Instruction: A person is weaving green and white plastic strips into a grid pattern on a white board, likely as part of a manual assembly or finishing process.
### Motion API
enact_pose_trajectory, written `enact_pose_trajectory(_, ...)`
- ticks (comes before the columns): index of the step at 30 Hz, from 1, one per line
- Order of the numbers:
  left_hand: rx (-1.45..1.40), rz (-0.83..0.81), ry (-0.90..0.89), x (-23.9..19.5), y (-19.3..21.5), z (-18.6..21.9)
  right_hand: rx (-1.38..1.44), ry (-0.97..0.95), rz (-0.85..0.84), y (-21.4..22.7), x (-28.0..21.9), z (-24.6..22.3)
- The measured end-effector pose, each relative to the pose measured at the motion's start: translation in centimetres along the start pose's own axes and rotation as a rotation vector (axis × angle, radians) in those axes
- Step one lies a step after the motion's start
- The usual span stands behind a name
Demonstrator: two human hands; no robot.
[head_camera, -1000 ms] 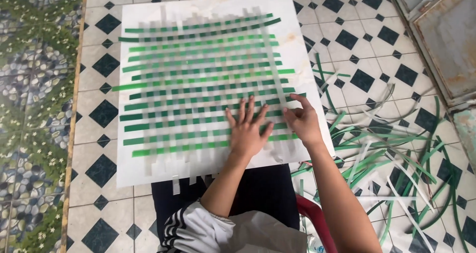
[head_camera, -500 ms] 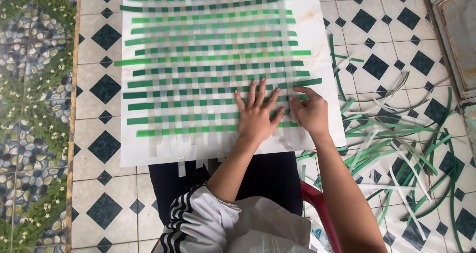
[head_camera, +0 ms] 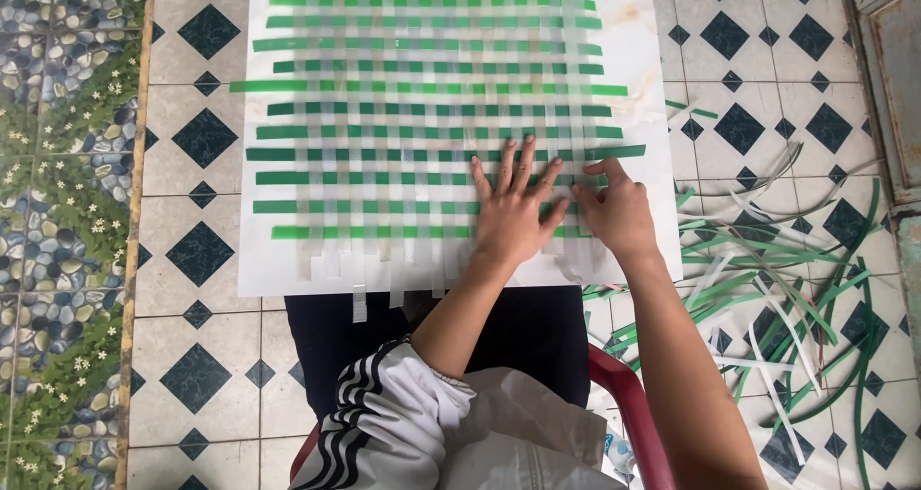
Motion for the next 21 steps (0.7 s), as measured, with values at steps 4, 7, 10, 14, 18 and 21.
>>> enact_pose_trajectory(4,-0.001,-0.062,0.010,0.1,-0.4,-0.1,-0.025,-0.022,-0.004,0.1,-0.5,0.1)
enact_pose_trajectory(7,-0.016,-0.078,0.018,0.1,-0.4,-0.1,-0.041,-0.023,0.004,-0.3,-0.4,0.5)
enact_pose_trajectory(10,-0.012,-0.089,0.012,0.1,-0.2,0.0,-0.050,-0.024,0.016,-0.1,-0.5,0.4)
enact_pose_trajectory(14,-0.002,-0.069,0.008,-0.1,-0.9,-0.3,-0.088,-0.010,0.025,-0.3,-0.8,-0.2)
enact_pose_trajectory(18,-0.003,0.019,-0.031,0.2,-0.1,0.0,0.026,0.051,0.100,1.6,-2.2,-2.1)
enact_pose_trajectory(21,0.004,0.054,-0.083,0.3,0.9,1.1,0.318,-0.002,0.107,3.6,-4.7,-1.0)
Point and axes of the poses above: each hand's wrist, its own x-axis towards the middle knuckle, its own y-axis out of the back of the hand, z = x × y, the point moved 10 cm from there along x, towards the middle knuckle, and after that the axes turned 2 degrees about -y, right-handed, at the moved point
